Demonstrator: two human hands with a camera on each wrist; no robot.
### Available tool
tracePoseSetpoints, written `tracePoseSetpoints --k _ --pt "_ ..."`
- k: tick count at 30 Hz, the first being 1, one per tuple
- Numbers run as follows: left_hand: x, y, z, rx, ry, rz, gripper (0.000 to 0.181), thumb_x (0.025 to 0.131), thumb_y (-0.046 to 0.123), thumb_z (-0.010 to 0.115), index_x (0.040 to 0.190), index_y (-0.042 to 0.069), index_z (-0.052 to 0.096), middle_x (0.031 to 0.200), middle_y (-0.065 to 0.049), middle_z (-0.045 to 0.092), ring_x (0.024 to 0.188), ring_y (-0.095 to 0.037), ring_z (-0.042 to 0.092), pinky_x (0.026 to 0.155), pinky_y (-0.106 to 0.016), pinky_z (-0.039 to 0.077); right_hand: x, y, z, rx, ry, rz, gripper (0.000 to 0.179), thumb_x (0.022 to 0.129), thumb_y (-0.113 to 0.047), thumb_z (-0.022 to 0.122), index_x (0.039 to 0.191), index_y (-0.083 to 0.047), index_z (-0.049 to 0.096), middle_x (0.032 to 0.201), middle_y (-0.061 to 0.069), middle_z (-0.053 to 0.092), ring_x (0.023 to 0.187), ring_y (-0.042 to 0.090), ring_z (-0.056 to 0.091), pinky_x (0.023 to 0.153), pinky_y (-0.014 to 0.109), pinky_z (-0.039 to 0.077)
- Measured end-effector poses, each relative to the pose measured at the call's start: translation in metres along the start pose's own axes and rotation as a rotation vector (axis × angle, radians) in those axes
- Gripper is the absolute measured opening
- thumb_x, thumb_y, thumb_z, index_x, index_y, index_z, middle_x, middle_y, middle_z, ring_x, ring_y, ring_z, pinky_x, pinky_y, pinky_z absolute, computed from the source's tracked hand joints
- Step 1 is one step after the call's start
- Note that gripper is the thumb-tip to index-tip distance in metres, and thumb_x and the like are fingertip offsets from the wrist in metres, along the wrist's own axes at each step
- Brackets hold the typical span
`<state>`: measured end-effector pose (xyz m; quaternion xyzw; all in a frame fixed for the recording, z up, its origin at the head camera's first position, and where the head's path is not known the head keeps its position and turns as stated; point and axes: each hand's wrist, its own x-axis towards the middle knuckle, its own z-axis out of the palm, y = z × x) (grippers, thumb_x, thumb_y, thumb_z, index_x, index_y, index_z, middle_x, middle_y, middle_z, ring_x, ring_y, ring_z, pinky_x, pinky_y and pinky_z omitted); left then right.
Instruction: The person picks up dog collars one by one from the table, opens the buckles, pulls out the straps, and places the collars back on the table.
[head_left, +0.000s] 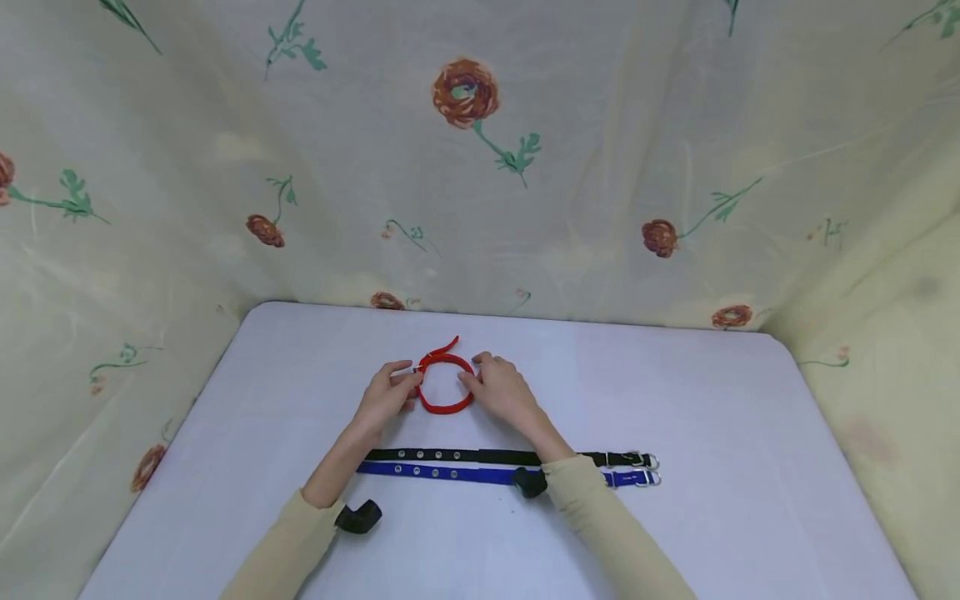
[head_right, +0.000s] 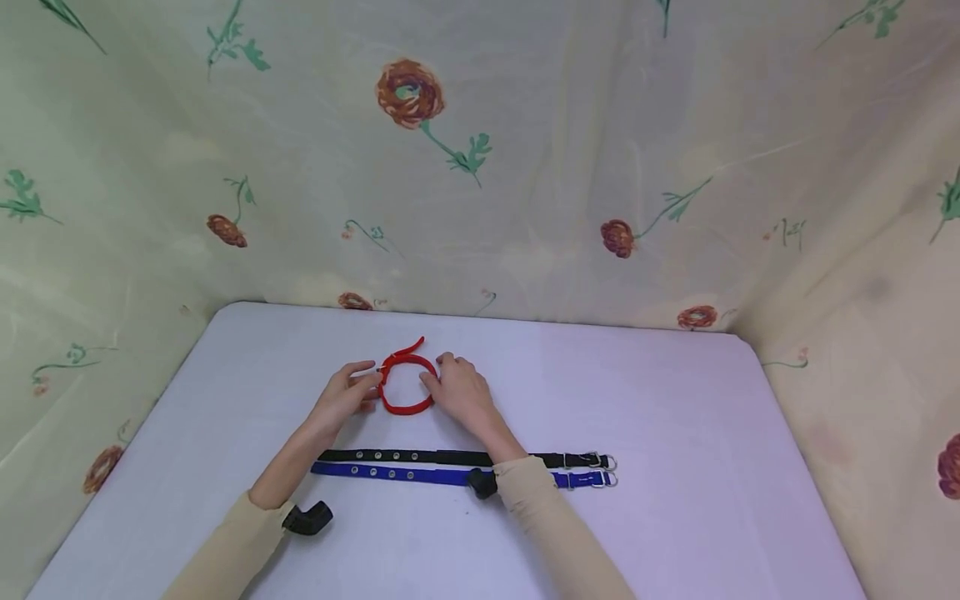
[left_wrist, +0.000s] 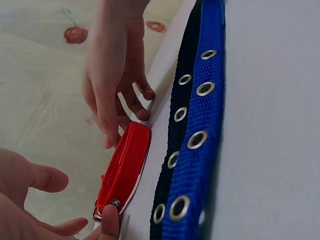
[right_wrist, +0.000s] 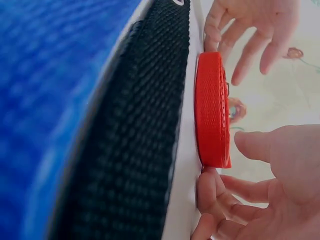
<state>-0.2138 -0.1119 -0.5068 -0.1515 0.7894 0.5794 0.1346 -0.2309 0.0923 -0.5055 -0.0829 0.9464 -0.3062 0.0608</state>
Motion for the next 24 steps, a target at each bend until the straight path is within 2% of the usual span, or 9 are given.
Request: tracePoseSetpoints --k 4,6,14,19,24 --pt "0.0 0.001 0.0 0.003 0.005 -0.011 0.058 0.11 0.032 0.062 0.161 0.011 0.044 0.148 -0.021 0.065 0.095 -0.017 0.069 0.084 -0.022 0.059 0.001 -0.007 0.003 -0.009 -0.003 -0.001 0.04 0.106 -0.027 0.069 0.132 0.004 0.067 0.108 0.019 0.071 0.091 0.027 0.063 0.081 0.04 0.059" --pt "0.0 0.002 0.0 -0.001 0.008 -0.017 0.059 0.11 0.033 0.062 0.161 0.011 0.044 0.148 -0.022 0.065 0.093 -0.016 0.07 0.085 -0.024 0.059 0.001 -0.008 0.004 0.005 -0.002 -0.003 0.037 0.106 -0.023 0.069 0.131 0.004 0.068 0.112 0.021 0.07 0.093 0.027 0.063 0.081 0.039 0.06" --pt "-0.005 0.001 -0.003 -0.03 0.005 -0.027 0.059 0.11 0.032 0.062 0.161 0.009 0.044 0.143 -0.022 0.068 0.08 -0.011 0.071 0.091 -0.029 0.061 -0.01 -0.009 0.0 0.034 -0.001 -0.024 0.037 0.105 -0.018 0.071 0.135 0.003 0.065 0.112 0.021 0.071 0.093 0.026 0.061 0.079 0.037 0.06" --pt "-0.01 0.001 -0.004 -0.071 -0.02 -0.027 0.058 0.11 0.03 0.062 0.16 0.008 0.045 0.143 -0.023 0.068 0.087 -0.013 0.074 0.092 -0.03 0.062 -0.017 -0.007 -0.001 0.035 0.006 -0.033 0.037 0.105 -0.018 0.071 0.136 0.001 0.064 0.107 0.018 0.069 0.09 0.023 0.059 0.076 0.034 0.057" --pt "-0.016 0.001 -0.005 -0.118 -0.041 -0.016 0.056 0.109 0.028 0.061 0.159 0.006 0.046 0.142 -0.023 0.068 0.1 -0.018 0.075 0.097 -0.033 0.063 -0.028 -0.009 -0.004 0.056 0.008 -0.027 0.04 0.105 -0.02 0.072 0.139 -0.001 0.062 0.109 0.017 0.067 0.089 0.022 0.06 0.075 0.032 0.06"
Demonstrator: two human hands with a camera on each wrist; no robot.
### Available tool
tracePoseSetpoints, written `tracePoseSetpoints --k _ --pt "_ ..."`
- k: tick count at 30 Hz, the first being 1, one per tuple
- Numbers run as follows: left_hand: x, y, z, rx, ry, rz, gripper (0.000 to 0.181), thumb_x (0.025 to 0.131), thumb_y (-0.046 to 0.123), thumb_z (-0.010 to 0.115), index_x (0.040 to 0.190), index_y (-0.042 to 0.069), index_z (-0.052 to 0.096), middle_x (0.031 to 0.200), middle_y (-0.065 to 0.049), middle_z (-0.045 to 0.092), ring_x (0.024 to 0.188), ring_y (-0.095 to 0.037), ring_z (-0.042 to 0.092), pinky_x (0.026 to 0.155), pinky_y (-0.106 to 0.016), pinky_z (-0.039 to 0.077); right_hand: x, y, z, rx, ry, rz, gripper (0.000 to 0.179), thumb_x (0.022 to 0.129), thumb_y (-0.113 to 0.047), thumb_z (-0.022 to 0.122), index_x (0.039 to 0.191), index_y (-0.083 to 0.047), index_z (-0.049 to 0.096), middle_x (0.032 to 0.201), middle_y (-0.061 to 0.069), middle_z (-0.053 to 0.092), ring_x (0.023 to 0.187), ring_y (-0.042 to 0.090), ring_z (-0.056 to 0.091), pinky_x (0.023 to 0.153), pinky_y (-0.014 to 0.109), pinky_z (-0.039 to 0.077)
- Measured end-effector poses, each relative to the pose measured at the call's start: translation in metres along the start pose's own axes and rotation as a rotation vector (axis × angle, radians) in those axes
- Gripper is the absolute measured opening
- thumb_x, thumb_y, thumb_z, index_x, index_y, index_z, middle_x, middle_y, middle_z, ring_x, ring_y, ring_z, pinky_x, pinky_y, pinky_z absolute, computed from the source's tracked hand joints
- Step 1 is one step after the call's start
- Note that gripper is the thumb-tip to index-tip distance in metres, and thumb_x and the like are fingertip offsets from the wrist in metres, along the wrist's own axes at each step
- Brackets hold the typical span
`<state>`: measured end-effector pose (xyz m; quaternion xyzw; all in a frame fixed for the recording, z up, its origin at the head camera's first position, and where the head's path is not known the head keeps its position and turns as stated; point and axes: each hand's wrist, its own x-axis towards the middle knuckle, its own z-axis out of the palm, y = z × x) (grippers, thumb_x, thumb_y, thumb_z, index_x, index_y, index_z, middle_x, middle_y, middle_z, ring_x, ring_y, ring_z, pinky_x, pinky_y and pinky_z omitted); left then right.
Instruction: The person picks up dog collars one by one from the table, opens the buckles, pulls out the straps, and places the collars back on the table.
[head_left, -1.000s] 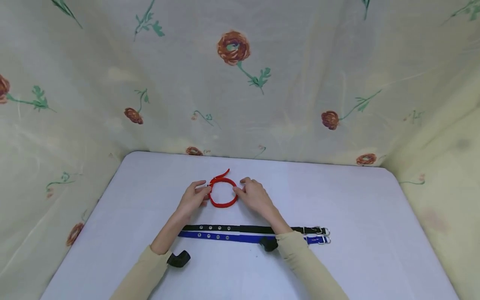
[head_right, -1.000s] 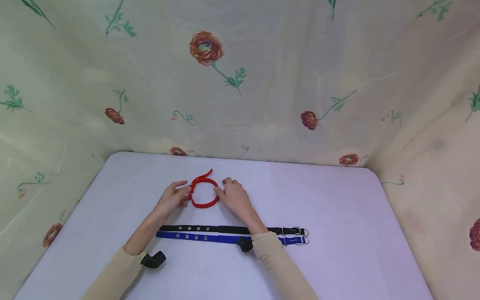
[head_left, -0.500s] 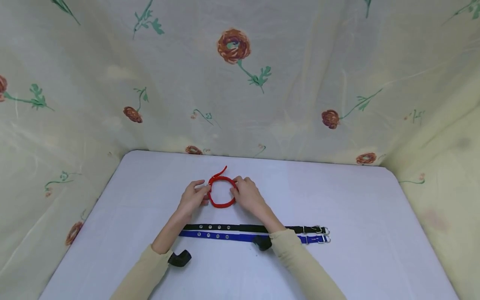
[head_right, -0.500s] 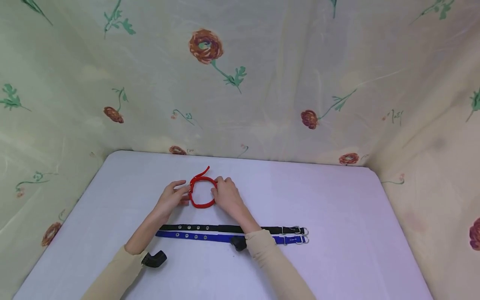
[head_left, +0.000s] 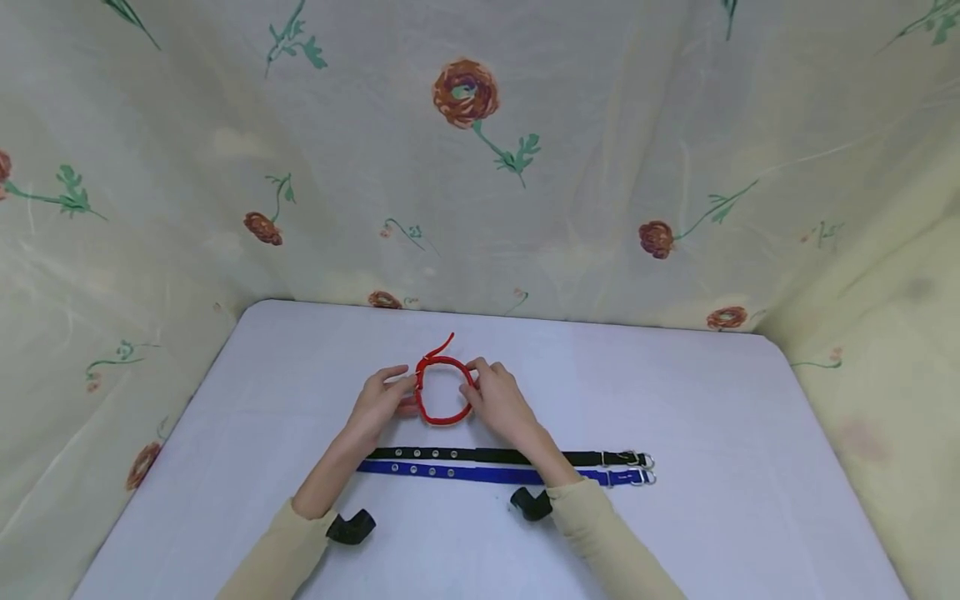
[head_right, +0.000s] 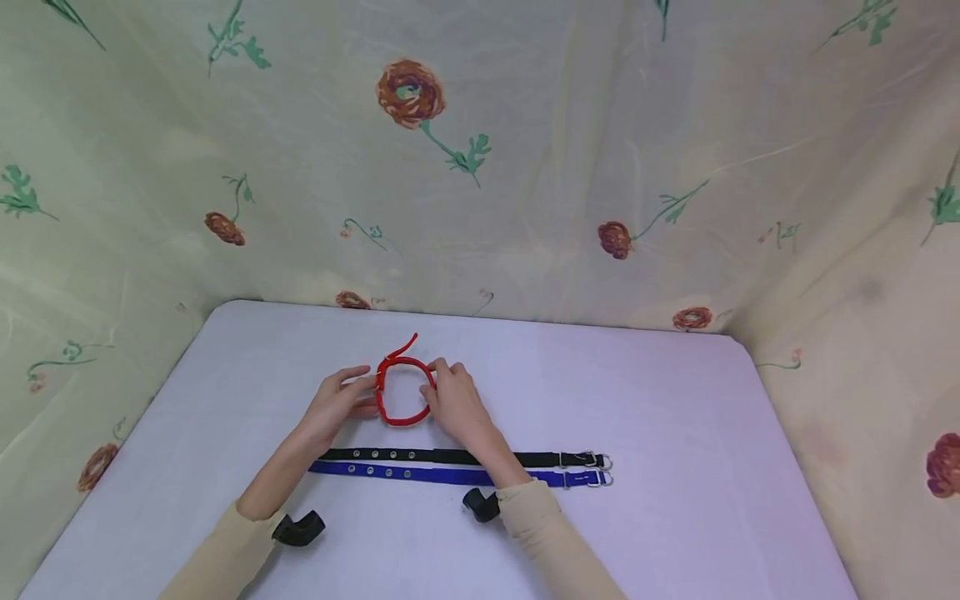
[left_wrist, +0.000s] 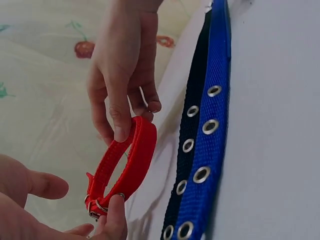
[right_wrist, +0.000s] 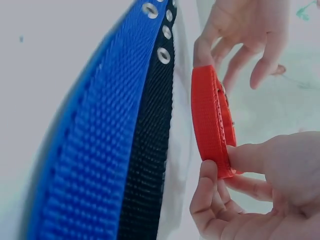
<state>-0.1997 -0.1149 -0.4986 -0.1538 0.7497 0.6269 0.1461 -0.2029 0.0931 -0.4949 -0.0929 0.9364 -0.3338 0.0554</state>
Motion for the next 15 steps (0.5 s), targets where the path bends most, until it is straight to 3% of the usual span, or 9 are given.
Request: tracePoseSetpoints --k 7,15 --pt "-0.02 0.0 -0.002 0.017 -0.062 0.039 0.053 0.111 0.027 0.058 0.157 0.003 0.05 0.143 -0.022 0.068 0.101 -0.019 0.075 0.11 -0.042 0.058 -0.022 -0.005 -0.009 0.042 0.028 -0.037 0.041 0.104 -0.017 0.072 0.142 -0.006 0.06 0.117 0.018 0.07 0.091 0.023 0.07 0.076 0.034 0.064" --pt "-0.05 -0.001 0.0 0.085 -0.099 0.129 0.047 0.111 0.026 0.058 0.152 0.002 0.056 0.137 -0.022 0.066 0.1 -0.023 0.078 0.108 -0.047 0.059 -0.05 -0.006 -0.022 0.052 0.036 -0.129 0.041 0.103 -0.014 0.075 0.139 -0.006 0.058 0.111 0.014 0.073 0.078 0.015 0.068 0.066 0.025 0.059"
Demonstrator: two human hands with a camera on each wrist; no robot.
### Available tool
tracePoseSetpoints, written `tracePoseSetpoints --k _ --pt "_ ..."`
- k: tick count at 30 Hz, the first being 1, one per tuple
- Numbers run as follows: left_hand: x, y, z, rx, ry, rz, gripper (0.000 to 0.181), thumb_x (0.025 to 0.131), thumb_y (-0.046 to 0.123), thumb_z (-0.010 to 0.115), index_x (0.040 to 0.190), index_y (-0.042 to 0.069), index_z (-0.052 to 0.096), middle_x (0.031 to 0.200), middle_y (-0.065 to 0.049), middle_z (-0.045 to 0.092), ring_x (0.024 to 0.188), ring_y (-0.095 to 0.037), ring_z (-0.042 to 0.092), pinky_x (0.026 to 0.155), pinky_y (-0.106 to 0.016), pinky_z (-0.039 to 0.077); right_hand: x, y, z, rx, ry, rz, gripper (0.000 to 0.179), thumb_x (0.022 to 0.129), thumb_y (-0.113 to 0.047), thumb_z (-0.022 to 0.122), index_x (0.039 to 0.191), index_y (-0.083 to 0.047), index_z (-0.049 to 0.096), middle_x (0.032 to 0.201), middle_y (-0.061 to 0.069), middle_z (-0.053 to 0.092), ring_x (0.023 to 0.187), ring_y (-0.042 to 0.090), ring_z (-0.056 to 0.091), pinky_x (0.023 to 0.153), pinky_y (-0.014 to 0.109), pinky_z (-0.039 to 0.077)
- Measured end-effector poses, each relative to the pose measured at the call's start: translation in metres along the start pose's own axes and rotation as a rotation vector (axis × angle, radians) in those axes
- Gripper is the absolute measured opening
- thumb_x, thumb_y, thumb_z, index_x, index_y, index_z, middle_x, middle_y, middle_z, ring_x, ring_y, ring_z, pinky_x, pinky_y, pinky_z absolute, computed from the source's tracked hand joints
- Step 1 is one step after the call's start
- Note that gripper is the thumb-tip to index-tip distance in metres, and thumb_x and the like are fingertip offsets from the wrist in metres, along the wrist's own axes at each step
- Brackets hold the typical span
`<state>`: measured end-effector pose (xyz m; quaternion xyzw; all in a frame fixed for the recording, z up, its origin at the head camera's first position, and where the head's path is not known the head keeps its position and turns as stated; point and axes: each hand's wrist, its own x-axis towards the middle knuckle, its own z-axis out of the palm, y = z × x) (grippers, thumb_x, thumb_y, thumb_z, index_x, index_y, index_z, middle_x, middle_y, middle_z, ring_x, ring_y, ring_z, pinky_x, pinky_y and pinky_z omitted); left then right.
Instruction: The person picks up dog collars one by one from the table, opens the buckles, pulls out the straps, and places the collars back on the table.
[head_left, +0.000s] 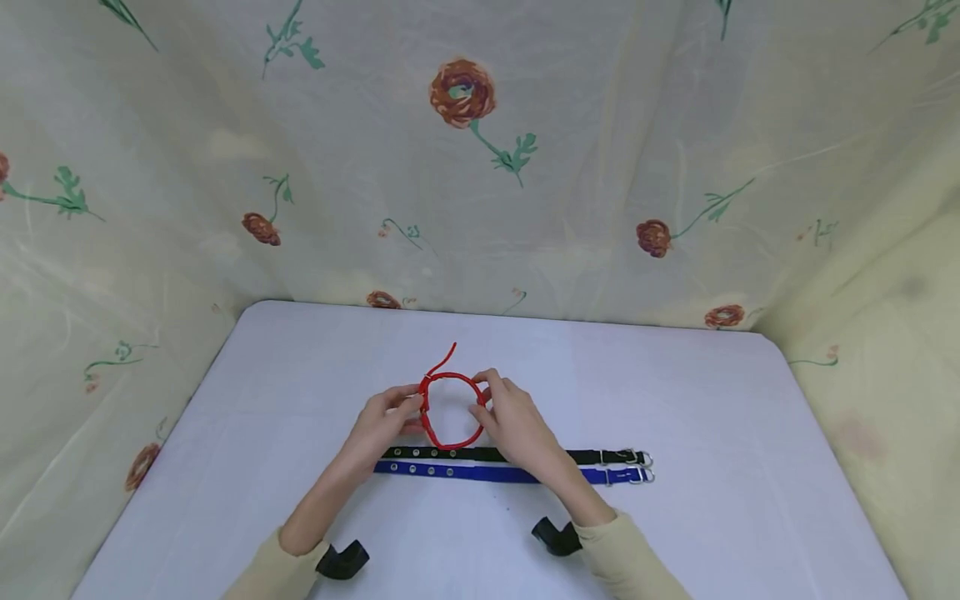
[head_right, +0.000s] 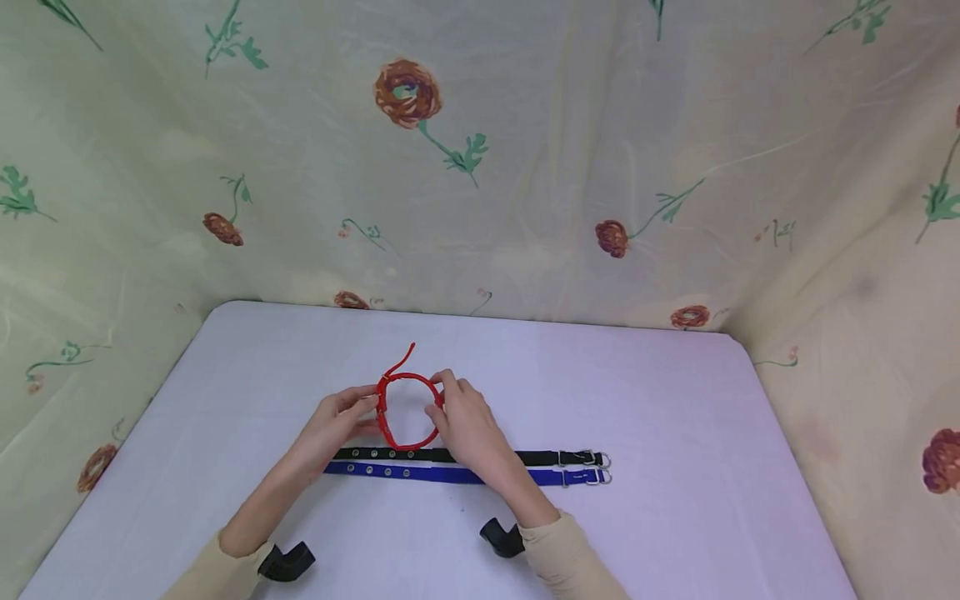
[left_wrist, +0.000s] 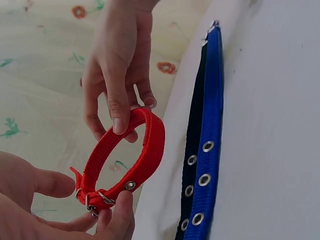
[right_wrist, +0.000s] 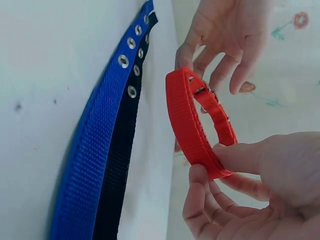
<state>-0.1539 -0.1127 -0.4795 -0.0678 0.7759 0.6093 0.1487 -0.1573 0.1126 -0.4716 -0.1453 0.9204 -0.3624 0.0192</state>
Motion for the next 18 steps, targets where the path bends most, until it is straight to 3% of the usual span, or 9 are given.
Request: tracePoseSetpoints --k 5,18 --pt "-0.02 0.0 0.005 0.042 0.014 0.032 0.047 0.111 0.027 0.06 0.15 0.003 0.058 0.136 -0.021 0.065 0.097 -0.021 0.079 0.103 -0.046 0.062 -0.02 -0.005 -0.005 0.032 -0.018 -0.006 0.044 0.102 -0.014 0.076 0.141 -0.007 0.056 0.109 0.01 0.071 0.072 0.009 0.061 0.061 0.021 0.052" --pt "-0.059 -0.004 0.015 -0.058 -0.003 0.032 0.044 0.108 0.021 0.066 0.148 0.003 0.06 0.128 -0.019 0.068 0.095 -0.019 0.076 0.094 -0.034 0.065 -0.057 -0.015 -0.017 0.061 -0.033 -0.003 0.044 0.101 -0.014 0.077 0.141 -0.012 0.058 0.109 0.009 0.069 0.071 0.004 0.057 0.061 0.02 0.05"
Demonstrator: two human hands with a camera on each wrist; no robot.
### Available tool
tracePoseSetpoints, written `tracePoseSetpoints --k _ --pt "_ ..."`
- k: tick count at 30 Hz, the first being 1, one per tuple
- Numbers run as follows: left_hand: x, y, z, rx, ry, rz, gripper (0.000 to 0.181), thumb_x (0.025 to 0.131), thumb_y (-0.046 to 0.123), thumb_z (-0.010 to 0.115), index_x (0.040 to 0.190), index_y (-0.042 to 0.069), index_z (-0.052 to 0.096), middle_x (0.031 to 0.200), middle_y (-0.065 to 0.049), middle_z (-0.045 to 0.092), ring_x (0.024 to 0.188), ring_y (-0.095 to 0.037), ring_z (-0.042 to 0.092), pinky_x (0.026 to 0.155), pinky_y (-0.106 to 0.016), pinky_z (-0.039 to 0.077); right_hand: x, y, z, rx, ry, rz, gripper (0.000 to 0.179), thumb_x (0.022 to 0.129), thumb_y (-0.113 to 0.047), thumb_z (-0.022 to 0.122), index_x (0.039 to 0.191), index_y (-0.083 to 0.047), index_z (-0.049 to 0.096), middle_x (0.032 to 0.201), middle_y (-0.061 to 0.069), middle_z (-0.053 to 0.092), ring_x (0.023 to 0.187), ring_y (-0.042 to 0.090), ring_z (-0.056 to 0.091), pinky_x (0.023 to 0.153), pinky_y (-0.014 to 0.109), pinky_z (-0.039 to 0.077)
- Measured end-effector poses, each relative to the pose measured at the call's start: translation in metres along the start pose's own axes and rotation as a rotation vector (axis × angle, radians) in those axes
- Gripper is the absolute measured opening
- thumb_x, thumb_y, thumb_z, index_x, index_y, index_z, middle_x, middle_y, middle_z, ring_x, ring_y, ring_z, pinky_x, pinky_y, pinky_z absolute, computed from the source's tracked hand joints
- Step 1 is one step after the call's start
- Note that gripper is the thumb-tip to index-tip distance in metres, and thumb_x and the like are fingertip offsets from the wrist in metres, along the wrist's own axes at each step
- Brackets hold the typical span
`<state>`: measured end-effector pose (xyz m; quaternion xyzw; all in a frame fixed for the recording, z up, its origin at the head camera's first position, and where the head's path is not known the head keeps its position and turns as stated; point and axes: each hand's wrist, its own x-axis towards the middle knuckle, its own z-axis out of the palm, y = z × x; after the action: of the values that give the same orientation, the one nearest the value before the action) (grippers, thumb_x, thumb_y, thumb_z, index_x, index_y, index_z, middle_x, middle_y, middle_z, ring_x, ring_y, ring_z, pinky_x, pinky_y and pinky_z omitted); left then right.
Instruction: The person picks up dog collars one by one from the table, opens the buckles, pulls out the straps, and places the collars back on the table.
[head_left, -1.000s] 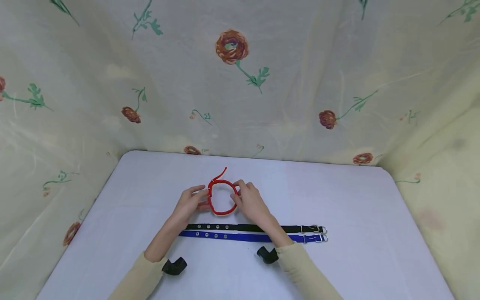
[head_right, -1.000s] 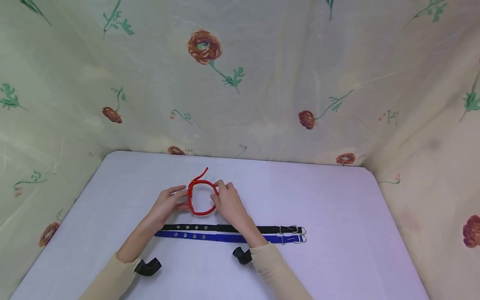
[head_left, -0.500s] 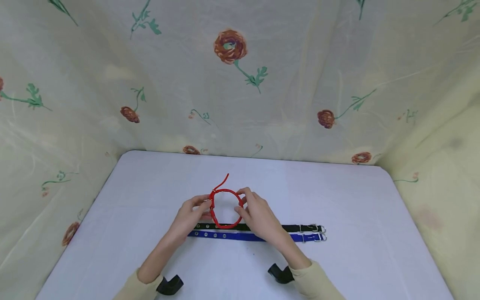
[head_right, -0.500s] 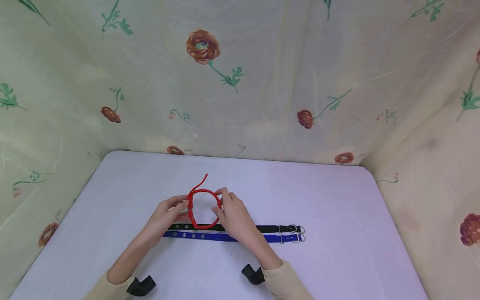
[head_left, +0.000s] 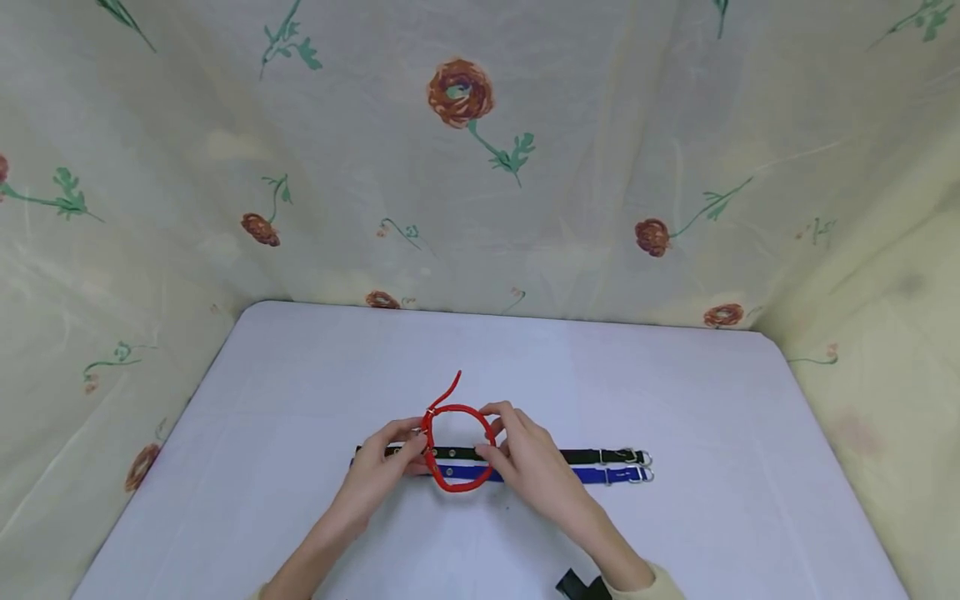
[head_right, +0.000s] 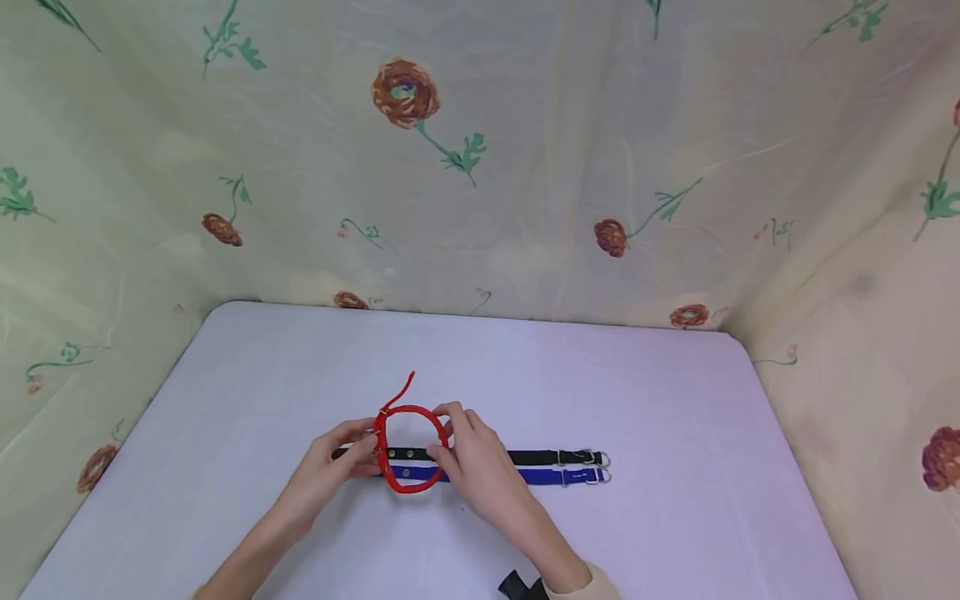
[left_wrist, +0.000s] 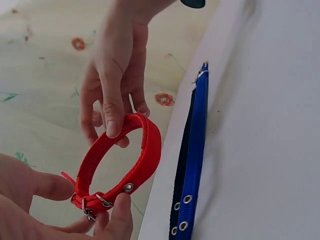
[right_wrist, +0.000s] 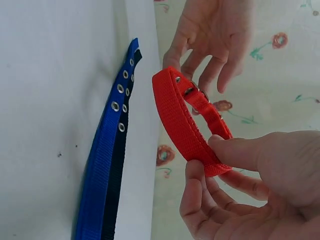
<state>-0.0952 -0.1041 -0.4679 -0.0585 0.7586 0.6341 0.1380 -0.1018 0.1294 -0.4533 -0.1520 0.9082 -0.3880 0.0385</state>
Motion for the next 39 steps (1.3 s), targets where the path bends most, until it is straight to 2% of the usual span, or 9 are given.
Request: tracePoseSetpoints --k 3,7,13,16,19,23,30,36,39 --pt "-0.005 -0.003 0.003 0.006 -0.01 -0.022 0.044 0.108 0.023 0.066 0.147 0.004 0.06 0.125 -0.017 0.068 0.096 -0.018 0.075 0.093 -0.032 0.065 -0.009 -0.001 -0.002 -0.002 -0.011 0.016 0.046 0.1 -0.015 0.078 0.141 -0.013 0.058 0.109 0.004 0.069 0.072 0.003 0.058 0.063 0.019 0.052" --pt "-0.012 -0.007 0.006 0.034 -0.026 -0.021 0.042 0.108 0.026 0.067 0.145 0.006 0.061 0.127 -0.016 0.067 0.096 -0.018 0.076 0.092 -0.032 0.065 -0.019 0.0 -0.003 0.013 -0.03 0.049 0.049 0.098 -0.015 0.08 0.141 -0.015 0.058 0.111 0.003 0.07 0.074 0.004 0.061 0.066 0.017 0.054" --pt "-0.018 -0.012 0.01 0.1 -0.033 0.066 0.036 0.108 0.024 0.068 0.139 0.007 0.062 0.122 -0.016 0.068 0.088 -0.022 0.079 0.083 -0.032 0.066 -0.032 0.003 -0.002 0.028 -0.065 0.072 0.049 0.097 -0.018 0.082 0.141 -0.015 0.06 0.118 0.006 0.073 0.076 0.005 0.059 0.067 0.018 0.053" --pt "-0.02 -0.014 0.012 0.122 -0.057 0.104 0.037 0.107 0.025 0.069 0.139 0.008 0.062 0.116 -0.015 0.068 0.084 -0.024 0.08 0.079 -0.032 0.067 -0.039 0.004 -0.002 0.05 -0.073 0.088 0.046 0.098 -0.02 0.081 0.14 -0.016 0.061 0.121 0.006 0.072 0.079 0.006 0.062 0.069 0.018 0.054" --pt "-0.019 -0.015 0.014 0.149 -0.083 0.123 0.037 0.108 0.029 0.068 0.139 0.01 0.063 0.112 -0.014 0.069 0.082 -0.024 0.08 0.077 -0.03 0.066 -0.044 0.006 -0.001 0.057 -0.062 0.091 0.045 0.098 -0.02 0.081 0.138 -0.016 0.063 0.119 0.004 0.073 0.081 0.005 0.063 0.071 0.018 0.055" --pt "-0.02 -0.017 0.016 0.178 -0.086 0.127 0.037 0.107 0.036 0.068 0.136 0.014 0.064 0.113 -0.014 0.07 0.079 -0.022 0.079 0.076 -0.03 0.066 -0.047 0.008 0.001 0.044 -0.056 0.082 0.043 0.097 -0.021 0.082 0.136 -0.016 0.064 0.114 0.001 0.072 0.081 0.002 0.062 0.072 0.018 0.055" --pt "-0.024 -0.022 0.021 0.21 -0.089 0.12 0.035 0.105 0.044 0.069 0.13 0.019 0.064 0.122 -0.016 0.071 0.073 -0.019 0.074 0.07 -0.022 0.06 -0.049 0.008 0.001 0.053 -0.063 0.064 0.035 0.098 -0.025 0.081 0.13 -0.016 0.069 0.104 -0.002 0.072 0.074 0.001 0.055 0.064 0.019 0.051" --pt "-0.025 -0.021 0.022 0.311 -0.086 0.197 0.027 0.104 0.045 0.071 0.121 0.024 0.069 0.11 -0.008 0.077 0.081 -0.011 0.07 0.074 -0.021 0.056 -0.049 0.005 0.001 0.103 -0.05 0.038 0.032 0.099 -0.028 0.08 0.128 -0.019 0.069 0.102 -0.002 0.075 0.064 0.0 0.05 0.054 0.02 0.045" --pt "-0.027 -0.02 0.024 0.357 -0.072 0.231 0.026 0.103 0.046 0.071 0.119 0.026 0.071 0.109 -0.004 0.078 0.082 -0.008 0.069 0.075 -0.02 0.057 -0.05 0.003 0.002 0.11 -0.039 0.029 0.03 0.098 -0.03 0.081 0.124 -0.019 0.069 0.093 -0.002 0.072 0.06 -0.001 0.047 0.051 0.019 0.043"
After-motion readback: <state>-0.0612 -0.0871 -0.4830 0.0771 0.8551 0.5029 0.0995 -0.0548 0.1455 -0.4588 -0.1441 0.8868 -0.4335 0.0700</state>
